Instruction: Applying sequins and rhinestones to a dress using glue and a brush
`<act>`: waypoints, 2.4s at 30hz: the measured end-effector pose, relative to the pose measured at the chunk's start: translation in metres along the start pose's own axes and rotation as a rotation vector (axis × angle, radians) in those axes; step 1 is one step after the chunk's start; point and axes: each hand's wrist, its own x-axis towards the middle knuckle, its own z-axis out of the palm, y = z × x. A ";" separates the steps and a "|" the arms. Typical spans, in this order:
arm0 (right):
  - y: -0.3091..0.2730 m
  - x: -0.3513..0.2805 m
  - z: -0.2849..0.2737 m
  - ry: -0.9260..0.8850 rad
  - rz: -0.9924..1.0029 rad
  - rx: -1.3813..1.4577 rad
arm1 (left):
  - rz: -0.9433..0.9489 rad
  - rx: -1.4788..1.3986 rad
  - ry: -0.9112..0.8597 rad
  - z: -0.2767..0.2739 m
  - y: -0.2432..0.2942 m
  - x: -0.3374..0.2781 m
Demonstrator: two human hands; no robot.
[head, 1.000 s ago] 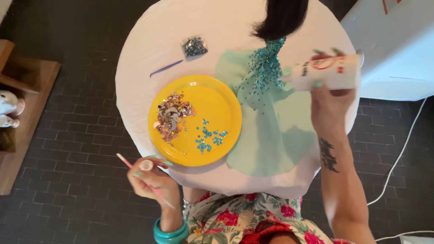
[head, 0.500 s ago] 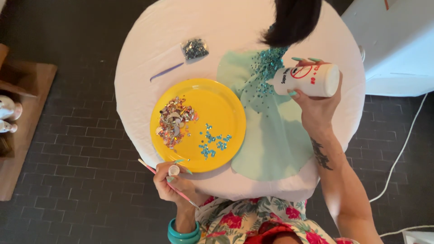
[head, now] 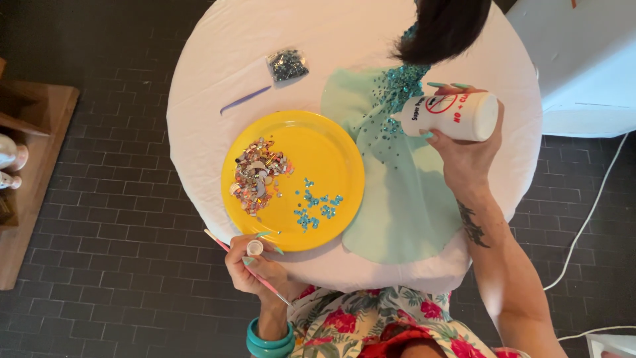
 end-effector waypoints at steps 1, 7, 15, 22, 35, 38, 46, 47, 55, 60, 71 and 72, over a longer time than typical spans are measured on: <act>0.001 0.000 0.000 -0.002 0.001 0.001 | -0.001 0.002 0.002 0.000 0.000 0.000; 0.006 -0.002 -0.004 -0.026 -0.019 0.000 | 0.011 -0.029 0.011 -0.004 -0.015 -0.005; 0.005 -0.002 -0.005 -0.016 -0.016 -0.022 | 0.015 -0.035 0.005 -0.004 -0.017 -0.006; 0.011 -0.002 -0.006 -0.004 -0.029 -0.028 | 0.000 -0.037 0.004 -0.005 -0.018 -0.008; 0.010 -0.003 -0.006 -0.006 -0.037 -0.033 | 0.009 -0.031 0.007 -0.005 -0.021 -0.007; 0.012 -0.004 -0.007 -0.004 -0.033 -0.037 | -0.003 -0.032 0.016 -0.004 -0.017 -0.007; 0.008 -0.003 -0.006 -0.010 -0.031 -0.035 | -0.030 -0.029 0.025 -0.002 -0.013 -0.007; 0.008 -0.004 -0.006 -0.009 -0.027 -0.034 | -0.023 -0.031 0.024 -0.002 -0.015 -0.007; 0.013 -0.003 -0.009 -0.008 -0.063 -0.054 | -0.012 -0.011 0.015 -0.003 -0.014 -0.006; 0.009 -0.005 -0.020 0.178 0.313 0.194 | -0.011 -0.026 -0.011 -0.006 -0.021 -0.008; -0.002 -0.023 -0.030 0.440 0.614 1.052 | 0.006 -0.064 -0.025 -0.007 -0.023 -0.011; -0.008 -0.027 -0.028 0.430 0.627 1.068 | 0.002 -0.045 0.009 -0.008 -0.026 -0.013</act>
